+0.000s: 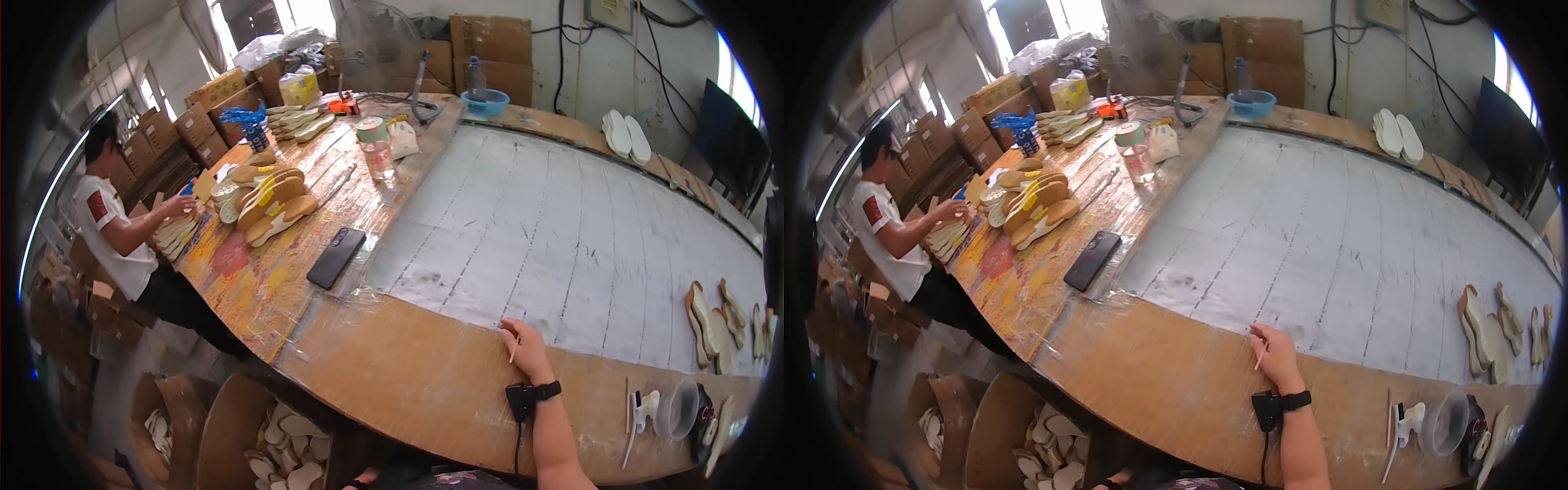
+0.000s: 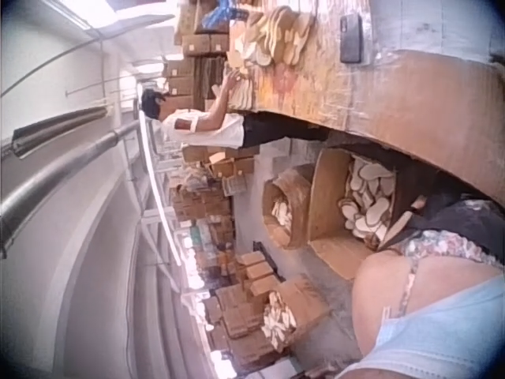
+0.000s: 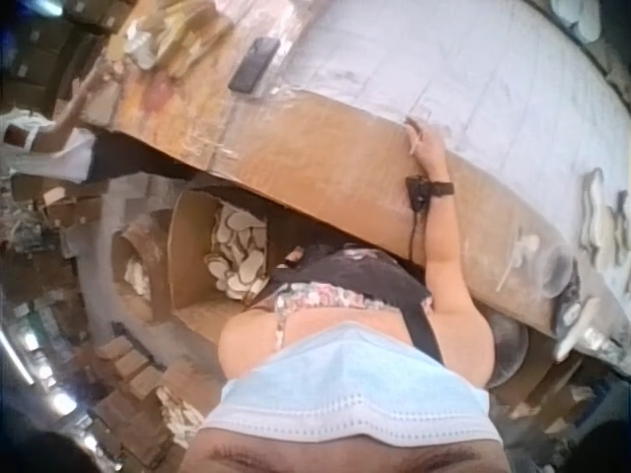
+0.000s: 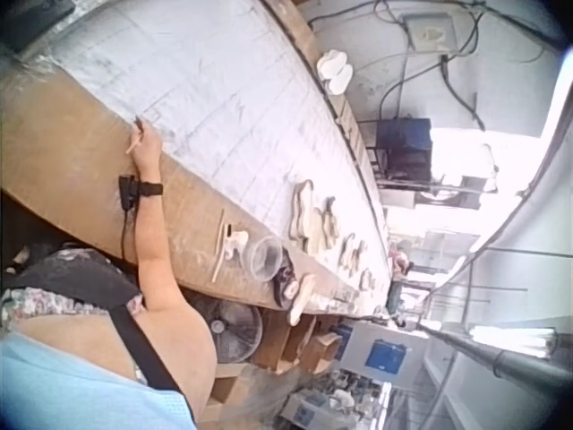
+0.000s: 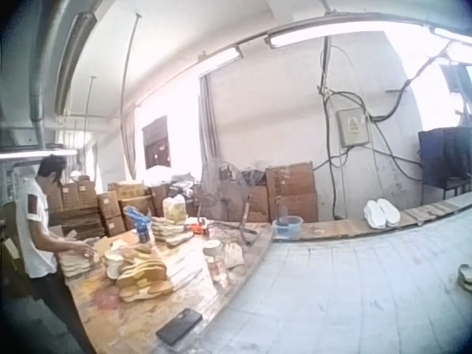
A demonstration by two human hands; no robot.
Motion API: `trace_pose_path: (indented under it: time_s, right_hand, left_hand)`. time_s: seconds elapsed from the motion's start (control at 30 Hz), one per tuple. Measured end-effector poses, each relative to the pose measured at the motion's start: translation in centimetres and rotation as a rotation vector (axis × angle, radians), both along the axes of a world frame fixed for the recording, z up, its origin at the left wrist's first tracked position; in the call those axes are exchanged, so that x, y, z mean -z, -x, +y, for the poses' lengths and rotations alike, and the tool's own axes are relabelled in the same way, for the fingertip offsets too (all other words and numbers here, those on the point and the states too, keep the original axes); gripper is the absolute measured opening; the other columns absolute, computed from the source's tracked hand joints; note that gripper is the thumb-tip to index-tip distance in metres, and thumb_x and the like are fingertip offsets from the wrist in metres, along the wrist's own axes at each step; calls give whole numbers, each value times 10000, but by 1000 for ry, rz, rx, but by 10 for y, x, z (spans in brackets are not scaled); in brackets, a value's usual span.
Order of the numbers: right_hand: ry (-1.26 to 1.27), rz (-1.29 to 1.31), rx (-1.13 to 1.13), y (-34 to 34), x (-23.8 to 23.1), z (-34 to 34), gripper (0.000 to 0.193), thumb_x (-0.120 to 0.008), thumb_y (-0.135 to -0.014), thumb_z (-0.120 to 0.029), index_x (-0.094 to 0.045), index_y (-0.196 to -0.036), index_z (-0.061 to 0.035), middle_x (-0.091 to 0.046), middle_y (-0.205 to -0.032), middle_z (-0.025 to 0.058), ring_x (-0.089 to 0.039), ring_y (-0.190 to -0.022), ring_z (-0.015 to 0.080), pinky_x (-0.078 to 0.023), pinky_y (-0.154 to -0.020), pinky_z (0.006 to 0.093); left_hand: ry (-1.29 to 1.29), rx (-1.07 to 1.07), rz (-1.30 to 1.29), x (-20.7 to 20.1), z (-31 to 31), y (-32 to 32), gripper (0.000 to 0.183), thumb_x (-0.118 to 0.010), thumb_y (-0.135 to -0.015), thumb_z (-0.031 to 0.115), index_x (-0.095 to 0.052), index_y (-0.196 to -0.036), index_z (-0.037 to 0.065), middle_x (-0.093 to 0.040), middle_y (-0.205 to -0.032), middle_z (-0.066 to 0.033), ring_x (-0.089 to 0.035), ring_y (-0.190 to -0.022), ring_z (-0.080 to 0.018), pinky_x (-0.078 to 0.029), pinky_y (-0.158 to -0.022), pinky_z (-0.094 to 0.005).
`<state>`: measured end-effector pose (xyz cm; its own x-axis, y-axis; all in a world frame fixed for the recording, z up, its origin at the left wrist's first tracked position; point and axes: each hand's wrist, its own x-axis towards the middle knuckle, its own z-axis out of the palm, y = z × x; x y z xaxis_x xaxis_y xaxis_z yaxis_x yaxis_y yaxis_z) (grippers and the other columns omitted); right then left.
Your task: Sorting and stacking shoe soles at a manufacturing workstation.
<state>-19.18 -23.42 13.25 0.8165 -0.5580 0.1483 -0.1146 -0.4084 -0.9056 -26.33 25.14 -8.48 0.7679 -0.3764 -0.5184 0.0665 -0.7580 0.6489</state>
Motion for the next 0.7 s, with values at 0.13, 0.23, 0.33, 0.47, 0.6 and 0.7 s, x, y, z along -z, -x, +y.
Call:
trace_pose_path:
  time_s: [0.13, 0.23, 0.33, 0.47, 0.6, 0.7]
  right_hand:
    - [206, 25, -37, 10, -8, -8, 244, -589, -760, -108, -589, -996, -42, -615, -823, 150, -569, -768, 287, -454, -684, 352]
    - [222, 33, -50, 12, -14, 3, 256, -588, -760, -118, -578, -1009, -59, -594, -807, 142, -528, -756, 306, -436, -669, 371]
    - [237, 81, -81, 13, -13, -3, 282, -581, -768, -124, -560, -1045, -75, -579, -808, 124, -505, -748, 310, -425, -662, 374]
    - [193, 38, -89, 15, -14, -3, 266, -575, -774, -120, -565, -1031, -55, -569, -789, 131, -508, -745, 310, -423, -665, 374]
    - [224, 47, -26, 13, -11, 0, 262, -574, -774, -122, -567, -1019, -30, -576, -801, 141, -511, -750, 314, -422, -678, 373]
    - [225, 19, -31, 3, -6, 4, 272, -585, -762, -117, -567, -1018, -29, -576, -813, 146, -511, -763, 318, -422, -686, 375]
  left_hand:
    - [-78, 145, 30, -6, 0, -53, 260, -477, -855, 151, -547, -1061, 9, -596, -930, -164, -572, -864, -275, -448, -752, -328]
    - [-152, 267, 48, -18, 5, -110, 266, -480, -852, 157, -547, -1061, 7, -596, -936, -165, -573, -866, -271, -447, -753, -326]
    - [-173, 341, 50, -16, -20, -147, 273, -483, -849, 164, -547, -1060, 5, -595, -943, -167, -573, -868, -268, -447, -754, -325]
    - [-205, 309, 84, -17, -4, -124, 281, -486, -845, 173, -547, -1060, 2, -595, -951, -169, -574, -870, -264, -446, -755, -324]
    - [-194, 244, 72, -21, 9, -100, 290, -490, -841, 181, -547, -1059, -1, -595, -959, -171, -574, -873, -259, -446, -756, -322]
    - [-188, 207, 59, -23, 12, -87, 297, -492, -838, 188, -547, -1059, -3, -594, -966, -172, -575, -875, -256, -445, -757, -321]
